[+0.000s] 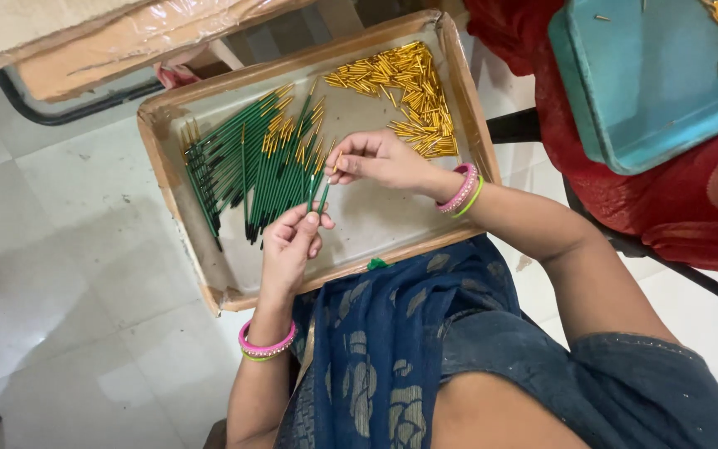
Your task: The person inserts small gold pieces into the ends of green sticks held in their left hand, working over a cardboard tray. They repeatedly pick up gold pieces and slide them onto the sticks, then place the finished sticks back into the tray.
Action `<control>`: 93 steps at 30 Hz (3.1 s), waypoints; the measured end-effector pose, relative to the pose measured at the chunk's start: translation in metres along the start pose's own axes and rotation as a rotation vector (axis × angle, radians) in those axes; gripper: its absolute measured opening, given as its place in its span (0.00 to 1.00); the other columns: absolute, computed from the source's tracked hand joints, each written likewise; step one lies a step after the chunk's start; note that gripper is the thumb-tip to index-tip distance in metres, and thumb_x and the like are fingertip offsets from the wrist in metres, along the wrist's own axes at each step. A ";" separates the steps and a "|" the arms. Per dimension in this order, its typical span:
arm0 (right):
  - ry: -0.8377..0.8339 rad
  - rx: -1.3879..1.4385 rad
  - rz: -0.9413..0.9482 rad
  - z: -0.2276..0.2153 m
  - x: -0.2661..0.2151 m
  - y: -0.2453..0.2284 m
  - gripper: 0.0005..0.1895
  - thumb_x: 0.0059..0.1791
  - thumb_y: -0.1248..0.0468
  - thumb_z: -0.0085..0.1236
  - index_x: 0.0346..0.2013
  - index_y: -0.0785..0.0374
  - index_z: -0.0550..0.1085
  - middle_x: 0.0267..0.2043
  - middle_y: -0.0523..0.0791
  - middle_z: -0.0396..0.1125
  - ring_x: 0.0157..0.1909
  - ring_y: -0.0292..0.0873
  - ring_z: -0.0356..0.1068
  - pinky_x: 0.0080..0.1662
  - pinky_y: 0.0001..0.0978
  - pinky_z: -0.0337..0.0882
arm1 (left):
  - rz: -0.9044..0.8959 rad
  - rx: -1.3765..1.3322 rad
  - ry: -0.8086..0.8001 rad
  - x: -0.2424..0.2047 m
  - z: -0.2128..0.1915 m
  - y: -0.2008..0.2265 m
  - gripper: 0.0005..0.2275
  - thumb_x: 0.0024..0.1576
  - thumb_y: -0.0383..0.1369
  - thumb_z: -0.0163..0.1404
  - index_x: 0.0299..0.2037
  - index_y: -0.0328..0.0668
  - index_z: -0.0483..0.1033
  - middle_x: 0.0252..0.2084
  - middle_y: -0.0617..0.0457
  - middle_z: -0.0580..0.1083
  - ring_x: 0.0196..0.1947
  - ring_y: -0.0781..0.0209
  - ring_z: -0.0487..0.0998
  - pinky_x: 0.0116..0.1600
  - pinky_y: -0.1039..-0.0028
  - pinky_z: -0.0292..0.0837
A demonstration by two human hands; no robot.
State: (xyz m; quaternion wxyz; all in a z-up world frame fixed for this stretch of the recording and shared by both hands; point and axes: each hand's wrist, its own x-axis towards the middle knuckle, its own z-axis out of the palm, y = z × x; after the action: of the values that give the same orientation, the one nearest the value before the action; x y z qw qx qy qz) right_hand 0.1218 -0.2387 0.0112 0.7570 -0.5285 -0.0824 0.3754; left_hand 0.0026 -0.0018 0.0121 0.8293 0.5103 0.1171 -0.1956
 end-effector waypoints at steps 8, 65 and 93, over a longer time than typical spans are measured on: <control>-0.035 -0.072 -0.051 0.013 -0.008 0.010 0.10 0.58 0.65 0.53 0.48 0.70 0.74 0.45 0.45 0.73 0.47 0.35 0.75 0.51 0.29 0.78 | -0.013 0.028 -0.016 -0.003 0.003 0.003 0.11 0.66 0.30 0.49 0.53 0.29 0.77 0.38 0.55 0.77 0.21 0.77 0.62 0.26 0.86 0.56; 0.285 -1.262 -0.188 -0.044 -0.002 -0.039 0.06 0.45 0.68 0.53 0.33 0.68 0.70 0.29 0.54 0.68 0.32 0.55 0.70 0.38 0.46 0.71 | 0.036 0.396 0.141 0.008 0.004 -0.006 0.15 0.66 0.28 0.43 0.60 0.28 0.63 0.46 0.49 0.81 0.24 0.73 0.76 0.32 0.82 0.73; 0.055 -0.148 -0.169 0.023 -0.010 0.021 0.06 0.58 0.66 0.54 0.41 0.67 0.71 0.37 0.42 0.70 0.37 0.31 0.67 0.41 0.24 0.70 | 0.224 0.307 0.139 -0.005 0.011 -0.004 0.10 0.64 0.25 0.53 0.54 0.32 0.80 0.37 0.57 0.80 0.27 0.79 0.67 0.31 0.87 0.62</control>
State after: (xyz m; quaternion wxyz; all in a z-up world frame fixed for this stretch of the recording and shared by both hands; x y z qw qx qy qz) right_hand 0.0930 -0.2246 0.0060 0.7467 -0.5843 -0.1335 0.2883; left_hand -0.0040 -0.0121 0.0153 0.7481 0.6529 0.0854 -0.0822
